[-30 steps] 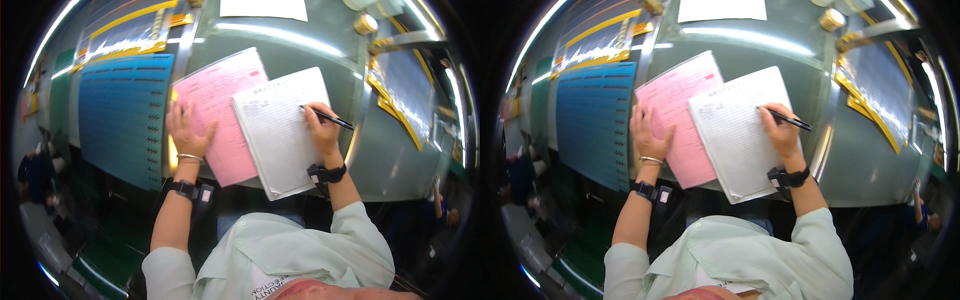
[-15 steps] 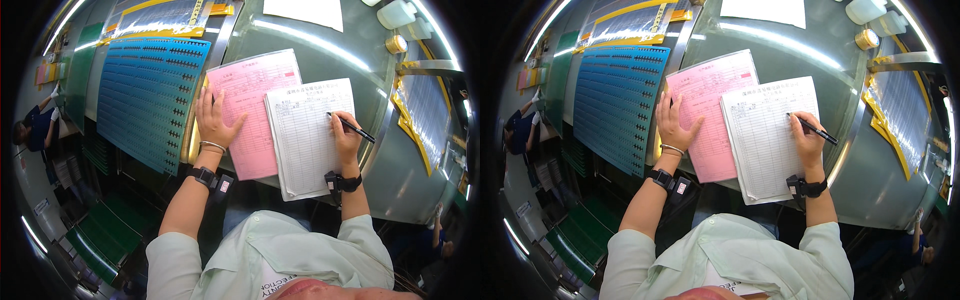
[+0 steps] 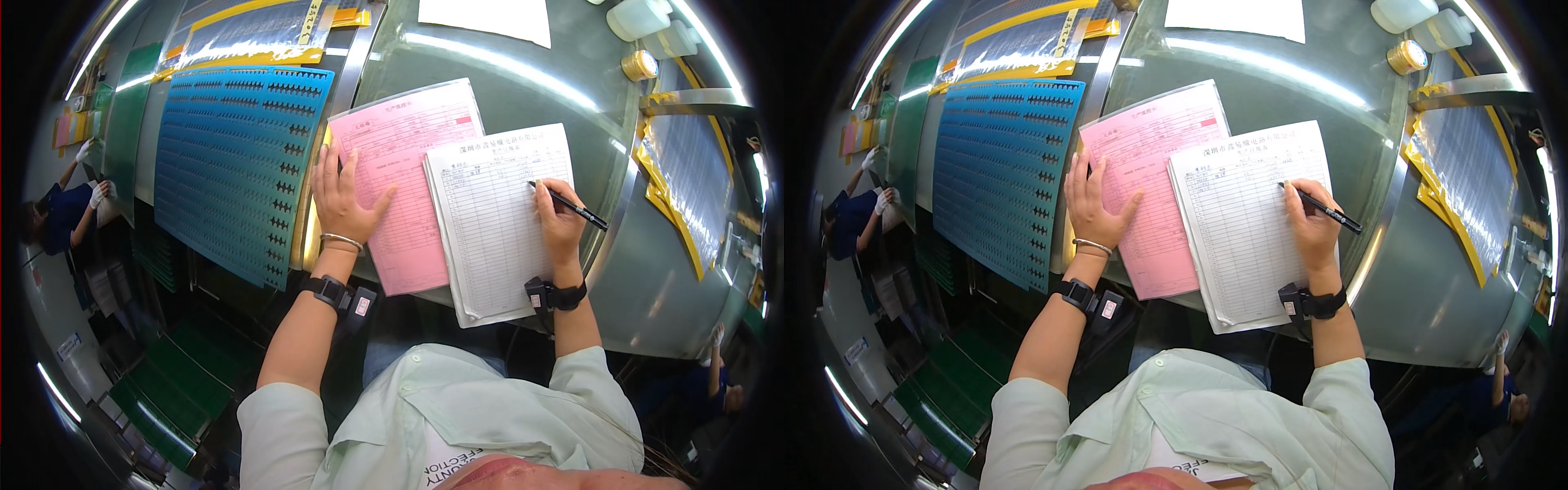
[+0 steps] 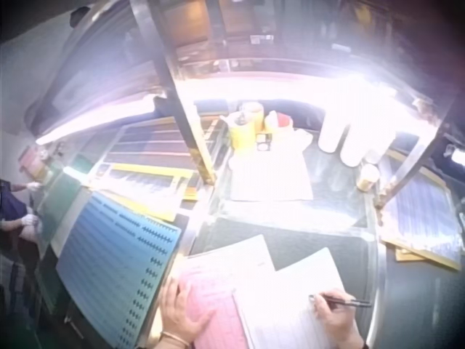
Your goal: Inspecting flat material components on a light table and recording results on a paper log.
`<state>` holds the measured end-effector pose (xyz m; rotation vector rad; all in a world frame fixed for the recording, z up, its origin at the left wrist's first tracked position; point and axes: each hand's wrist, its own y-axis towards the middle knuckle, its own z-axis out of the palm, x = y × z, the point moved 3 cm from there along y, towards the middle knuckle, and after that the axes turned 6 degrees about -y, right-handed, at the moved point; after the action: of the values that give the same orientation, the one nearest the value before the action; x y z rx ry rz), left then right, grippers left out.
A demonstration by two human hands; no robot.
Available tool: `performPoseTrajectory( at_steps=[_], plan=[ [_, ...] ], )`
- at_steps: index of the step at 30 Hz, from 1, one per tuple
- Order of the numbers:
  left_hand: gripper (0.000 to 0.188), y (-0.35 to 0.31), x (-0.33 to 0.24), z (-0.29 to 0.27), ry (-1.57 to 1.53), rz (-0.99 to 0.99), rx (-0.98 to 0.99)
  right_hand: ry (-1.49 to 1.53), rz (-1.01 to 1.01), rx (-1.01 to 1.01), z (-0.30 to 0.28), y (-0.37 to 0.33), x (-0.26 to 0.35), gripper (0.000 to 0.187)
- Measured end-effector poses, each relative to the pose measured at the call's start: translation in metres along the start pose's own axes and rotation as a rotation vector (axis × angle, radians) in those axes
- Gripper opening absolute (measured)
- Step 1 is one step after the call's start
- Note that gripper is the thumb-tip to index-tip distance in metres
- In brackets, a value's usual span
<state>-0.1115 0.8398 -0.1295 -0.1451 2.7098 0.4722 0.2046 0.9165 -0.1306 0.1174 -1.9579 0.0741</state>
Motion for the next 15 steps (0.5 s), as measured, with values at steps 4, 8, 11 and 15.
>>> performPoseTrajectory(
  at_steps=[4,8,11,15],
  plan=[
    [0.068,-0.0006,-0.0043,0.0024,-0.012,-0.001,0.019,0.079,0.047,-0.021,-0.004,-0.0015,0.0013,0.006],
    [0.068,-0.0008,-0.0043,0.0007,-0.004,-0.001,0.02,-0.01,-0.029,-0.025,-0.0017,0.001,0.0032,0.006],
    [0.068,-0.0014,-0.0039,0.0005,-0.02,0.005,0.008,-0.034,-0.052,-0.07,-0.0006,-0.0003,-0.0015,0.008],
    [0.068,-0.0011,-0.0056,0.0012,-0.008,-0.002,0.02,-0.034,-0.042,-0.047,-0.0029,0.0004,0.0009,0.007]
  ],
)
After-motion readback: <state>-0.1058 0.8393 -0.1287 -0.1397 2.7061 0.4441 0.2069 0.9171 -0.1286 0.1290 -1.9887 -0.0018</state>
